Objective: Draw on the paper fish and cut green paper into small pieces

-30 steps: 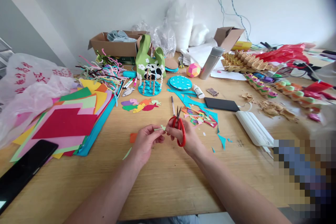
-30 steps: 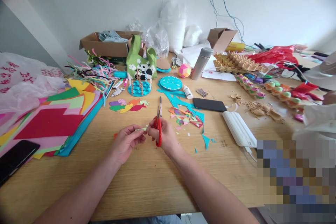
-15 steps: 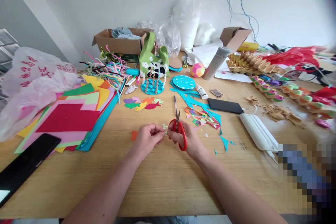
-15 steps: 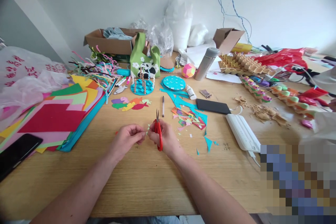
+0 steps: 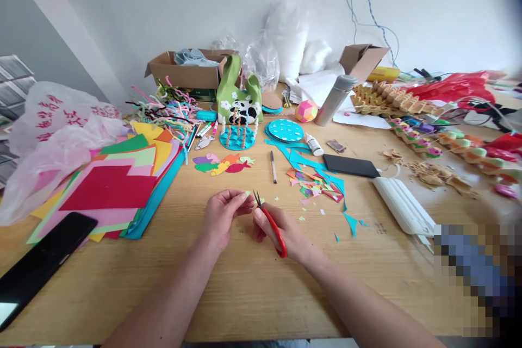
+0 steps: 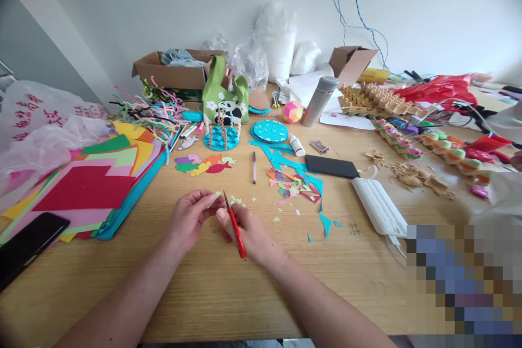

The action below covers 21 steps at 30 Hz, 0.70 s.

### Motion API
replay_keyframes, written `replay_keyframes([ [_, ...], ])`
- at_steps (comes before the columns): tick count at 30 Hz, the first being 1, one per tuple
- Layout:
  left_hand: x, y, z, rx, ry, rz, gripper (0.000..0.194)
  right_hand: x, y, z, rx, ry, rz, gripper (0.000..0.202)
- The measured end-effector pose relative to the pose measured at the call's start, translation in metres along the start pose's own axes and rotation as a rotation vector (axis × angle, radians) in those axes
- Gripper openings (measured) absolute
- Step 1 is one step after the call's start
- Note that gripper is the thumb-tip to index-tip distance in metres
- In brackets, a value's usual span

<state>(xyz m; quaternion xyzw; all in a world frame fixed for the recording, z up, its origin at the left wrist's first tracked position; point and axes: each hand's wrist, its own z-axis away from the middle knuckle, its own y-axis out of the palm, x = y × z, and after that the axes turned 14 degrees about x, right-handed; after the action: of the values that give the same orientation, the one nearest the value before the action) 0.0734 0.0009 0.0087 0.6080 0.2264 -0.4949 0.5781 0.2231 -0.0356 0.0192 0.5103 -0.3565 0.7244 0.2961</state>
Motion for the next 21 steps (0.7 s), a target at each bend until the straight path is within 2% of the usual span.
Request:
replay_keyframes([
  [6, 0.001, 0.006, 0.004, -0.020, 0.009, 0.019, 0.022, -0.010, 0.007, -0.006, 0.021, 0.099, -0.083, 0.059],
  [21, 0.005, 0.011, 0.005, -0.103, 0.013, 0.028, 0.023, -0.013, 0.010, -0.007, -0.020, 0.123, -0.089, 0.059],
])
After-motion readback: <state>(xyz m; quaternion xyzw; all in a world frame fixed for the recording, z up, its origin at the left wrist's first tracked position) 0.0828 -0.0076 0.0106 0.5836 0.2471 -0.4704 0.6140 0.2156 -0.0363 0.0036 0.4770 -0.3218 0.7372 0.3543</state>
